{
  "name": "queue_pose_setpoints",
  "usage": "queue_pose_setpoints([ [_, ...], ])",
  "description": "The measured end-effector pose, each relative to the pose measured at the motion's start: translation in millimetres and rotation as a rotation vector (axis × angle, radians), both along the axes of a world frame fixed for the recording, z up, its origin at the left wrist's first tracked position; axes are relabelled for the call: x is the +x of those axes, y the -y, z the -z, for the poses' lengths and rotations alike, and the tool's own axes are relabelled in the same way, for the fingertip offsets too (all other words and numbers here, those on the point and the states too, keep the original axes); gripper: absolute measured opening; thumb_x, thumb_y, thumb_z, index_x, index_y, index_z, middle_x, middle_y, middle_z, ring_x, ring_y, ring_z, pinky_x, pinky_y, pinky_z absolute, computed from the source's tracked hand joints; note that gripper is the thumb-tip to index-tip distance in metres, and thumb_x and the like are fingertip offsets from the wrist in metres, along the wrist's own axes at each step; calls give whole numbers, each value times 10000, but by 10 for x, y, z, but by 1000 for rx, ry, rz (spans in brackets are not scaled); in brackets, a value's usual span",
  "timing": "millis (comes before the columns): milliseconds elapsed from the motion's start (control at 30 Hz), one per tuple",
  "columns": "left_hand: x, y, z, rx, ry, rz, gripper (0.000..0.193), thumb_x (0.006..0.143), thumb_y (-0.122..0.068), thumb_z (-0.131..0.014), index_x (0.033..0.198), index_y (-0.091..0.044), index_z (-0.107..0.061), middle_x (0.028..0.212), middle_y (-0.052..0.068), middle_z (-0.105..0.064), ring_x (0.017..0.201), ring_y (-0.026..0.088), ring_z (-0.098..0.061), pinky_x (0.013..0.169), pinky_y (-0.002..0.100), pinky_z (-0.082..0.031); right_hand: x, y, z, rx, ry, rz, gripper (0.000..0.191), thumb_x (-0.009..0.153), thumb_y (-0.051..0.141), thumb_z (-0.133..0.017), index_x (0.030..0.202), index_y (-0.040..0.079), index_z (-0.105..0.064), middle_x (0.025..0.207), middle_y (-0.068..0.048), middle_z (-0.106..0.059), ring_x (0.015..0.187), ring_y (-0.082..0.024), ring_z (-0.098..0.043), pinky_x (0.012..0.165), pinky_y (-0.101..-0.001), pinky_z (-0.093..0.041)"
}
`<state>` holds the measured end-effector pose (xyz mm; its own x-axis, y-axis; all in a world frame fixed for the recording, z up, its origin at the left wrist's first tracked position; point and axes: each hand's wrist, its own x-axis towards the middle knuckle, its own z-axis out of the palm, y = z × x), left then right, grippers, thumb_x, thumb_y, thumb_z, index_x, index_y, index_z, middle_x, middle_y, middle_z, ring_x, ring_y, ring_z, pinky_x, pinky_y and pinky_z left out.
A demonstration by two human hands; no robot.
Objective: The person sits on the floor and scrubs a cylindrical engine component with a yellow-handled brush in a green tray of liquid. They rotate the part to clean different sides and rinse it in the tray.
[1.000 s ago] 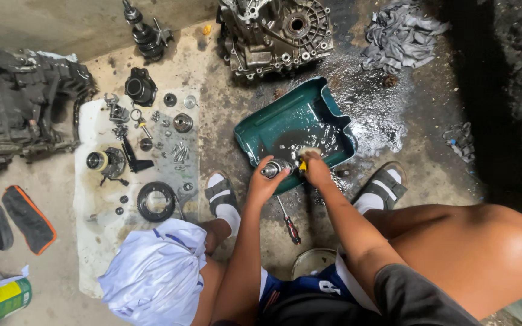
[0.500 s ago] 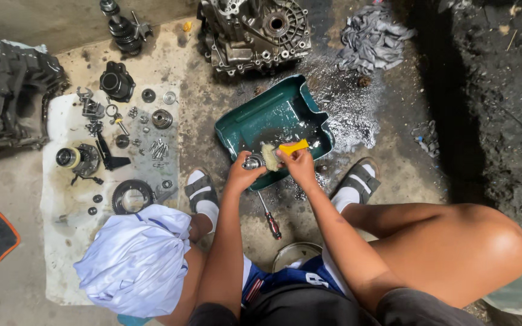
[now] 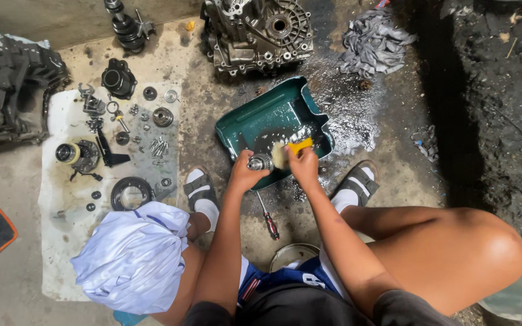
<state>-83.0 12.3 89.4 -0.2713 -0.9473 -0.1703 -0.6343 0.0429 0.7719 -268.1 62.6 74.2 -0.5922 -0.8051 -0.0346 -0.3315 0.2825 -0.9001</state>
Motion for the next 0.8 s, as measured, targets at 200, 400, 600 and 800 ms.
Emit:
queue_pose_setpoints([
  [200, 30, 7, -52, 112, -216, 70, 715, 643, -213, -846, 1279, -28, -575, 1176, 187, -709, 1109, 283, -705, 949, 366, -548, -160, 135, 65, -64, 476, -34, 416, 950, 238, -835, 818, -101, -633, 655, -98, -586, 565, -117, -553, 499, -363, -488],
  [400, -72, 46, -219, -51, -117, 9, 610, 828, -380, -848, 1311, -41, -694, 1222, 240, -678, 1147, 351, -654, 979, 388, -499, -348, 402, 65, 116, -5, -70, 313, 885, 287, -809, 1139, 105, -786, 813, -211, -728, 690, -282, -716, 645, -392, -541],
  [600, -78, 45, -201, 265, -25, -31, 791, 861, -450, -762, 1493, -85, -458, 1136, 233, -723, 1075, 320, -726, 934, 369, -537, -289, 328, 309, 292, -214, -363, 353, 835, 103, -711, 1186, 96, -738, 1047, -237, -729, 979, -397, -711, 877, -441, -557],
  [800, -61, 23, -69, 176, -88, -51, 736, 827, -384, -807, 1420, -58, -518, 1175, 192, -742, 1107, 292, -727, 949, 368, -538, -249, 275, 388, 247, -46, -466, 337, 880, 55, -655, 1195, 101, -765, 1045, -217, -745, 971, -363, -722, 871, -430, -556],
])
